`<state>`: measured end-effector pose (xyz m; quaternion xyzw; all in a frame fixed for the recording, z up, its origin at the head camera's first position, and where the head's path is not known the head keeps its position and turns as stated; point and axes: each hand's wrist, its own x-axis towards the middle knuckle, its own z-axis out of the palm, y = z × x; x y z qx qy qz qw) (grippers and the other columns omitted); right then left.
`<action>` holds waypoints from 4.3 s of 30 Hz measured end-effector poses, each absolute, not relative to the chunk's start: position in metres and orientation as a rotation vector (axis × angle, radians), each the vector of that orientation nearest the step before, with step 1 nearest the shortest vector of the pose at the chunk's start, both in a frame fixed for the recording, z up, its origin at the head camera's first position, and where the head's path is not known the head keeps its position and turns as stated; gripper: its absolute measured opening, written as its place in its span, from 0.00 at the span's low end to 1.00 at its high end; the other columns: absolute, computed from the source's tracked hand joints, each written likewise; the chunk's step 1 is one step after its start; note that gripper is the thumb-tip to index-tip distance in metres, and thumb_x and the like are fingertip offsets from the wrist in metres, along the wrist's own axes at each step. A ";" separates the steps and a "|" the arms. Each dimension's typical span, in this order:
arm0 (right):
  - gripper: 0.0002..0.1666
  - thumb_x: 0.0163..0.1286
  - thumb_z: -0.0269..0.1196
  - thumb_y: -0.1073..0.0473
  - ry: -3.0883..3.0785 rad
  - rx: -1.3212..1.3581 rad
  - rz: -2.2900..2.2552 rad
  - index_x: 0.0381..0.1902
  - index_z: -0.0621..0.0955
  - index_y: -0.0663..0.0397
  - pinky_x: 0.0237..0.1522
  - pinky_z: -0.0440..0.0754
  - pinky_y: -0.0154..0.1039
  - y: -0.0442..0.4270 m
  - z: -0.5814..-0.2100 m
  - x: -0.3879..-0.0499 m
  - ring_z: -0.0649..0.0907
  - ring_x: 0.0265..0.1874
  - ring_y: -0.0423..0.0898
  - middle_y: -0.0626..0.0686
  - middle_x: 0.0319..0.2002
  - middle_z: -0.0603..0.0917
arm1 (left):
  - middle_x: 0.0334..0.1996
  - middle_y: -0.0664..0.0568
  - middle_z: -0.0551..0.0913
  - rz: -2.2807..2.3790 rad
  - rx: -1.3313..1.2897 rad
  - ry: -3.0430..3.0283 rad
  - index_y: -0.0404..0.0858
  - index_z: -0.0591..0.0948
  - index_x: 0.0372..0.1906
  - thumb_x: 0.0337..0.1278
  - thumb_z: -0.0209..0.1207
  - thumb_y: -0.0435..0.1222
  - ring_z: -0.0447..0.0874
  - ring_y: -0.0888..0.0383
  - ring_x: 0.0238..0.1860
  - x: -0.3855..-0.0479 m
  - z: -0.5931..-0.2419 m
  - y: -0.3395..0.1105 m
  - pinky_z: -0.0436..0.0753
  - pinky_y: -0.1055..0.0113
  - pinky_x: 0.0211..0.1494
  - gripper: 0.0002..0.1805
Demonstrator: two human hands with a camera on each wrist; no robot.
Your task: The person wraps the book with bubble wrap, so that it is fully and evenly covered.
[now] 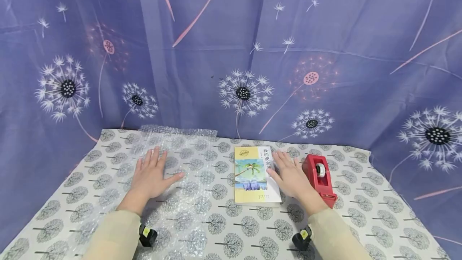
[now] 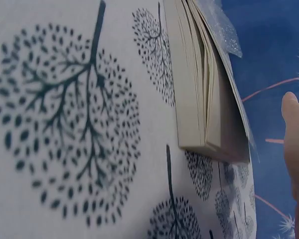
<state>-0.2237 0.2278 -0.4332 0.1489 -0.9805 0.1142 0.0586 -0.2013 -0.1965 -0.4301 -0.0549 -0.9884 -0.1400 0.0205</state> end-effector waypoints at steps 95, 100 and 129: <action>0.40 0.71 0.48 0.37 -2.985 0.948 0.361 0.71 0.61 0.55 0.72 0.53 0.59 0.089 -0.449 -0.215 0.57 0.73 0.57 0.58 0.73 0.58 | 0.71 0.26 0.34 -0.589 0.057 -3.252 0.34 0.48 0.74 0.44 0.48 0.75 0.29 0.24 0.69 -0.169 -0.442 -0.227 0.34 0.27 0.65 0.63; 0.40 0.70 0.48 0.35 -2.991 0.974 0.326 0.71 0.62 0.52 0.71 0.55 0.59 0.081 -0.450 -0.215 0.57 0.73 0.56 0.57 0.73 0.60 | 0.71 0.25 0.35 -0.582 0.064 -3.262 0.33 0.48 0.74 0.44 0.49 0.74 0.30 0.22 0.68 -0.166 -0.440 -0.227 0.34 0.27 0.65 0.63; 0.38 0.71 0.46 0.35 -3.039 1.036 0.263 0.72 0.61 0.48 0.72 0.57 0.56 0.063 -0.456 -0.212 0.57 0.73 0.52 0.52 0.73 0.60 | 0.69 0.21 0.39 -0.606 0.161 -3.365 0.29 0.49 0.72 0.39 0.54 0.73 0.32 0.18 0.66 -0.148 -0.427 -0.220 0.37 0.24 0.62 0.66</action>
